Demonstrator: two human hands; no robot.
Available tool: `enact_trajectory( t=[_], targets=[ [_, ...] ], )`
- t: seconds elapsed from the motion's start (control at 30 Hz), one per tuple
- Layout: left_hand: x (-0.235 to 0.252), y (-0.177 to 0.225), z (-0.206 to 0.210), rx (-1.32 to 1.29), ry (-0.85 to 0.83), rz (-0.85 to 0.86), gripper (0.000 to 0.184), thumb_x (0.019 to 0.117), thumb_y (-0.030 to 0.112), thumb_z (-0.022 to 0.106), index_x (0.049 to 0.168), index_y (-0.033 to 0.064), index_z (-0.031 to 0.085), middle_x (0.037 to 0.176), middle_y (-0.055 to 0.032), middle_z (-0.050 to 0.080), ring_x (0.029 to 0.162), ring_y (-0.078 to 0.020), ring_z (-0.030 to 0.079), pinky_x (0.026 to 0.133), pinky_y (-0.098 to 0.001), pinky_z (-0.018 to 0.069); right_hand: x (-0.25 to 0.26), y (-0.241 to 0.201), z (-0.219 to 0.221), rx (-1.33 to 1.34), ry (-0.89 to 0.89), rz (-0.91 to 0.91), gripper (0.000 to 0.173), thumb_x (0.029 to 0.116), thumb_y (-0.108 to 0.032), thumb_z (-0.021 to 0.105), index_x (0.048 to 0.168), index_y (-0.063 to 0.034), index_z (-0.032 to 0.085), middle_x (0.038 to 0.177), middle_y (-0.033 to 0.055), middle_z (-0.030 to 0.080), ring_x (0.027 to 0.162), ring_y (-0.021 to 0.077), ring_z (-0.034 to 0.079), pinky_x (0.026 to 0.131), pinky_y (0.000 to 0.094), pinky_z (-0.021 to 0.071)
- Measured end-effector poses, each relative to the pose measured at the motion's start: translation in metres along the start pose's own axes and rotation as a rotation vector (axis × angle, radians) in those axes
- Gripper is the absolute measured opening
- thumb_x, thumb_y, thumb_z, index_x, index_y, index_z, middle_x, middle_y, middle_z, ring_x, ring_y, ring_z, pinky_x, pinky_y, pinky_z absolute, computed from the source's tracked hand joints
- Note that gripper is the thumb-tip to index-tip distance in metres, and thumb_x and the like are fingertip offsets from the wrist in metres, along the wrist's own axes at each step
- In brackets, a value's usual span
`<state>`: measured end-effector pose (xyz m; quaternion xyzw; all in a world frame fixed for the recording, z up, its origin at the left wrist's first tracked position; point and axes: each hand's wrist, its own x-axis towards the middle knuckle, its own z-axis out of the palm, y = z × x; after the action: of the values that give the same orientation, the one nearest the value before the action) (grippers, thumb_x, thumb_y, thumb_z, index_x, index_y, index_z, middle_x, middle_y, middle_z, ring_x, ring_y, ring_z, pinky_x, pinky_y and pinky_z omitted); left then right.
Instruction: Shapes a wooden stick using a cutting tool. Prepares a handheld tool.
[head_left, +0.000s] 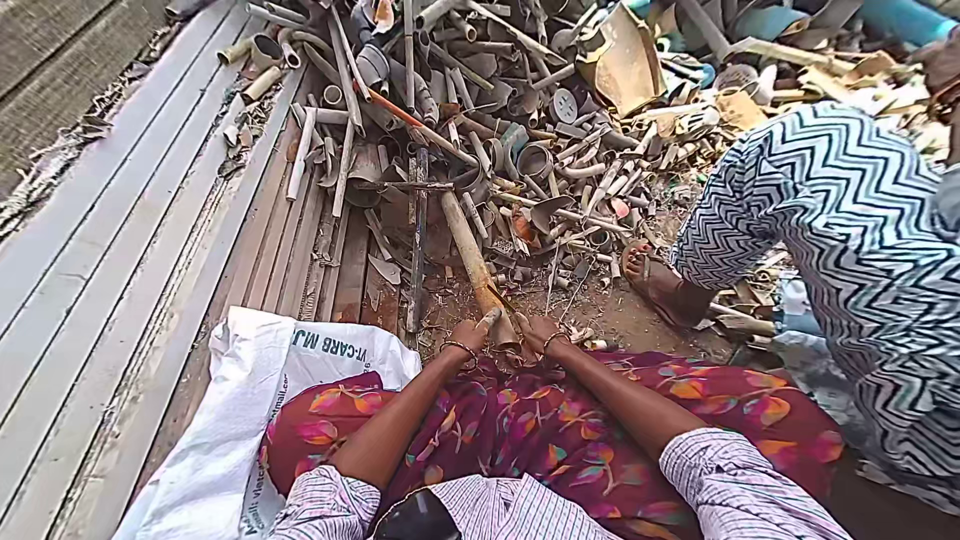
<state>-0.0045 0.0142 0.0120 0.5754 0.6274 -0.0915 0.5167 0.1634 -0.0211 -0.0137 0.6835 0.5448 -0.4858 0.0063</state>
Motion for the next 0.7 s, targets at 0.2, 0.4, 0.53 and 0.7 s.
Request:
enact_trajectory(
  t=[0.2, 0.4, 0.53, 0.7],
  targets=[
    [-0.004, 0.005, -0.01, -0.348, 0.101, -0.1, 0.038, 0.1135, 0.029, 0.037, 0.113, -0.0022, 0.058, 0.078, -0.0026, 0.05, 0.058, -0.0099, 0.047, 0.057, -0.0247, 0.0431, 0.009, 0.008, 0.001, 0.449, -0.11, 0.124, 0.064, 0.1136, -0.045, 0.018, 0.095, -0.0007, 0.061, 0.071, 0.0018, 0.052, 0.056, 0.0113, 0.048, 0.059, 0.0295, 0.0445],
    [-0.006, 0.004, -0.029, -0.669, 0.412, -0.018, 0.041, 0.1143, 0.031, 0.033, 0.127, -0.0011, 0.054, 0.077, -0.0052, 0.054, 0.054, -0.0109, 0.049, 0.052, -0.025, 0.0441, 0.025, 0.026, 0.007, 0.286, -0.117, -0.024, 0.055, 0.1137, -0.039, 0.032, 0.115, 0.0066, 0.062, 0.093, 0.0159, 0.058, 0.075, 0.021, 0.054, 0.075, 0.039, 0.047],
    [-0.007, 0.003, -0.026, -0.655, 0.4, -0.016, 0.04, 0.1142, 0.032, 0.033, 0.127, 0.0007, 0.055, 0.076, -0.0043, 0.054, 0.053, -0.0103, 0.048, 0.052, -0.025, 0.0435, 0.036, 0.03, 0.001, -0.023, -0.153, -0.066, 0.058, 0.1116, -0.042, 0.04, 0.123, 0.0101, 0.064, 0.12, 0.0324, 0.064, 0.112, 0.0416, 0.062, 0.102, 0.0572, 0.0425],
    [-0.002, 0.002, -0.024, -0.644, 0.376, -0.009, 0.039, 0.1141, 0.03, 0.034, 0.128, 0.0004, 0.055, 0.074, -0.0039, 0.054, 0.05, -0.0086, 0.047, 0.048, -0.0224, 0.0426, 0.042, 0.034, -0.003, -0.086, -0.049, -0.056, 0.058, 0.1091, -0.045, 0.045, 0.118, 0.0081, 0.067, 0.119, 0.0307, 0.066, 0.115, 0.043, 0.062, 0.102, 0.0592, 0.0428]
  ],
)
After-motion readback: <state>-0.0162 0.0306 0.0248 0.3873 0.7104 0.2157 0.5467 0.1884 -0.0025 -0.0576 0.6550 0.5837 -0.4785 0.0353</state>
